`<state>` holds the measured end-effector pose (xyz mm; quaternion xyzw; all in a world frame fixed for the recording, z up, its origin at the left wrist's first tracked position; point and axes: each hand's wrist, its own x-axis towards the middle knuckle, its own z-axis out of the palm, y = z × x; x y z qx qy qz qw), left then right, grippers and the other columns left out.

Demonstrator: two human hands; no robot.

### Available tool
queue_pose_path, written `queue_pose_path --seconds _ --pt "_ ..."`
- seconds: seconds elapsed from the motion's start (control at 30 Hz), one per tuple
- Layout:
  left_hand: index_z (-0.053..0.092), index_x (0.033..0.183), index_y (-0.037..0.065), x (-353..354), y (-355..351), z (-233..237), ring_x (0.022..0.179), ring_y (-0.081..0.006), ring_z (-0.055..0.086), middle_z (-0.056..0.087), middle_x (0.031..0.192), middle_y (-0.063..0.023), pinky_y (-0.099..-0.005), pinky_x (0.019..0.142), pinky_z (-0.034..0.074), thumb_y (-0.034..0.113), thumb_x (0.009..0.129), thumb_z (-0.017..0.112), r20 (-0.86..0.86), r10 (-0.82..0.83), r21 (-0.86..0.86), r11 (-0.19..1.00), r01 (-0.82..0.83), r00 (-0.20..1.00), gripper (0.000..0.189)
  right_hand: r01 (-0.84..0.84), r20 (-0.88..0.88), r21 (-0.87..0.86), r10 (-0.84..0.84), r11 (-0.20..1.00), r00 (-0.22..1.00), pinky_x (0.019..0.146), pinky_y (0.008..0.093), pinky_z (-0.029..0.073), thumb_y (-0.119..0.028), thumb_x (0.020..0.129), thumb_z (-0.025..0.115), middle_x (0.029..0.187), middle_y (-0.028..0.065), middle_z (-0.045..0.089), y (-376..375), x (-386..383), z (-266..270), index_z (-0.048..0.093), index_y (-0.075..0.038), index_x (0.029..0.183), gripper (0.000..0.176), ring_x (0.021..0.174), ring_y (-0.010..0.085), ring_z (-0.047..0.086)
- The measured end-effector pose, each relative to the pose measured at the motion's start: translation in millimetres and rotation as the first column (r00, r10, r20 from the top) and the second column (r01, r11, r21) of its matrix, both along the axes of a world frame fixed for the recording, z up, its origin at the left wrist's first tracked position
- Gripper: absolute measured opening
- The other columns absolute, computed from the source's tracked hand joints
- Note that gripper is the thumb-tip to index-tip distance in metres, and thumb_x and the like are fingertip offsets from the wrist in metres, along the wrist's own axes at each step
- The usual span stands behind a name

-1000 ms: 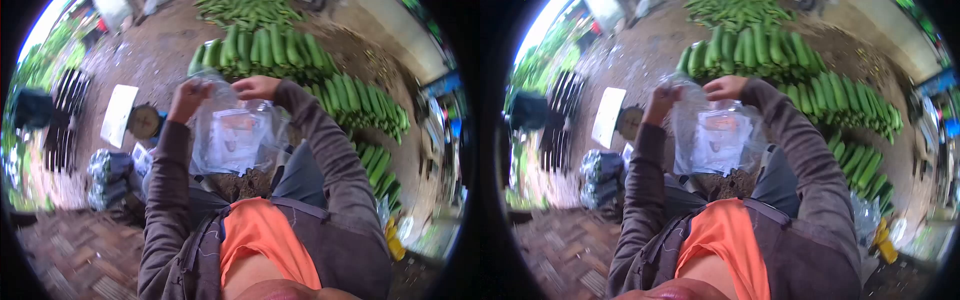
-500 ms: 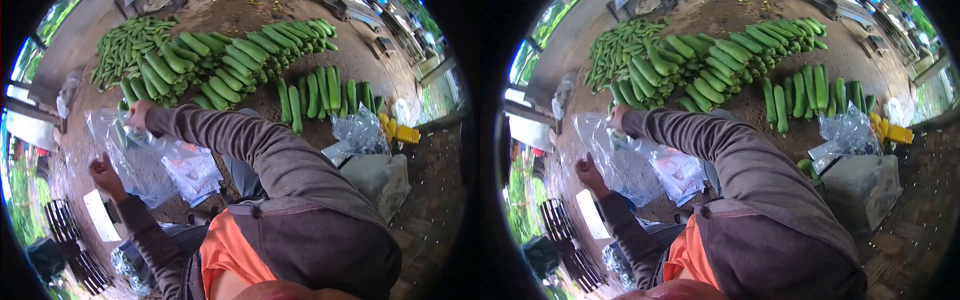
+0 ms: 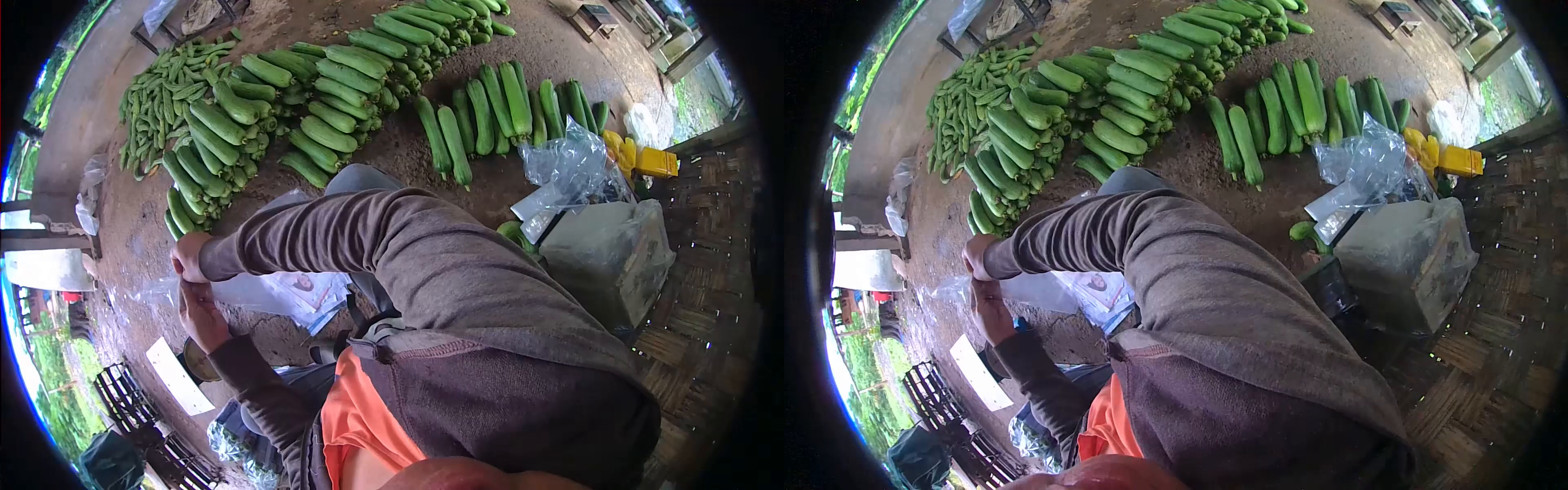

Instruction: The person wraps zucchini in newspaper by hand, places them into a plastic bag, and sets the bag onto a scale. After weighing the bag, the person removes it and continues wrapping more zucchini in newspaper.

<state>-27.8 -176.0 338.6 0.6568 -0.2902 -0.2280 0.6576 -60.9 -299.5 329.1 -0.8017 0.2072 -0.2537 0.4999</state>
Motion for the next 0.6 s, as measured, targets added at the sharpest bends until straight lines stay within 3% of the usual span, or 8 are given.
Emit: queue_pose_path --seconds 0.1,0.2,0.23,0.27,0.4,0.43,0.5,0.6 --pt "0.062 0.097 0.003 41.5 8.7 -27.3 0.075 -0.0088 0.057 0.061 0.085 -0.0018 -0.0197 0.064 0.045 0.027 0.094 0.051 -0.494 -0.049 -0.171 0.984 -0.042 0.868 0.027 -0.061 0.070 -0.126 0.071 0.990 0.995 0.063 0.0361 0.049 -0.018 0.065 0.065 0.073 0.0085 0.066 -10.7 9.4 -10.8 0.067 -0.013 0.073 0.010 0.070 0.0265 0.064" --pt "0.057 0.108 0.002 15.9 3.5 -0.2 0.074 -0.0122 0.058 0.063 0.096 -0.0073 -0.0284 0.065 0.049 0.028 0.095 0.047 -0.645 -0.001 -0.197 0.966 -0.166 0.764 0.031 -0.078 0.147 -0.310 0.129 0.947 0.981 0.061 0.0357 0.049 -0.019 0.066 0.062 0.072 0.0099 0.066 -36.0 21.1 -25.8 0.068 -0.010 0.072 0.013 0.067 0.0251 0.064" --pt "0.054 0.113 0.001 28.6 4.6 -13.9 0.081 -0.0151 0.059 0.061 0.102 -0.0098 -0.0283 0.067 0.050 0.025 0.096 0.043 -0.581 0.011 -0.250 0.949 -0.190 0.814 0.032 -0.166 -0.132 -0.496 0.116 0.852 0.985 0.060 0.0382 0.048 -0.018 0.071 0.055 0.068 0.0114 0.063 -43.4 -4.6 1.4 0.067 -0.007 0.074 0.016 0.063 0.0271 0.060" --pt "0.054 0.112 0.000 36.6 9.5 -10.8 0.079 -0.0157 0.057 0.061 0.100 -0.0100 -0.0286 0.067 0.049 0.021 0.095 0.043 -0.632 0.017 -0.292 0.921 -0.258 0.774 0.029 -0.195 -0.145 -0.542 0.137 0.817 0.980 0.058 0.0363 0.048 -0.015 0.072 0.056 0.069 0.0116 0.063 -57.7 -13.8 4.5 0.066 -0.005 0.077 0.015 0.061 0.0250 0.060" --pt "0.055 0.102 0.002 48.1 32.0 16.4 0.076 -0.0154 0.055 0.058 0.089 -0.0056 -0.0291 0.067 0.048 0.013 0.092 0.048 -0.732 0.165 -0.240 0.846 -0.477 0.661 0.017 -0.069 0.019 0.239 0.066 0.969 0.998 0.049 0.0287 0.049 -0.003 0.075 0.061 0.071 0.0122 0.064 -120.9 -35.4 -26.8 0.064 0.002 0.087 0.014 0.057 0.0168 0.061" --pt "0.057 0.097 0.003 46.8 37.6 26.5 0.076 -0.0146 0.055 0.058 0.086 -0.0032 -0.0290 0.068 0.048 0.013 0.091 0.051 -0.731 0.239 -0.175 0.840 -0.514 0.639 0.013 0.038 -0.210 0.104 -0.015 0.994 0.978 0.051 0.0263 0.049 -0.006 0.075 0.061 0.069 0.0095 0.065 -126.4 -53.3 -3.9 0.065 0.000 0.084 0.012 0.054 0.0135 0.060" --pt "0.058 0.100 0.006 60.1 42.3 15.8 0.076 -0.0142 0.055 0.059 0.087 -0.0006 -0.0294 0.064 0.047 0.017 0.091 0.053 -0.682 0.059 -0.326 0.868 -0.375 0.729 0.015 -0.011 -0.385 -0.171 -0.056 0.985 0.921 0.060 0.0287 0.051 -0.013 0.076 0.062 0.073 0.0084 0.066 -164.3 -57.1 -26.9 0.067 -0.004 0.090 0.017 0.060 0.0141 0.062" --pt "0.053 0.115 0.003 53.3 34.1 20.2 0.062 -0.0085 0.050 0.052 0.076 -0.0006 -0.0195 0.051 0.043 0.019 0.092 0.053 -0.684 0.031 -0.210 0.948 -0.238 0.729 0.028 0.036 0.015 -0.369 -0.033 0.929 0.999 0.085 0.0353 0.046 -0.021 0.075 0.067 0.103 0.0130 0.061 -145.2 -66.7 1.8 0.060 -0.006 0.109 0.038 0.097 0.0232 0.057"
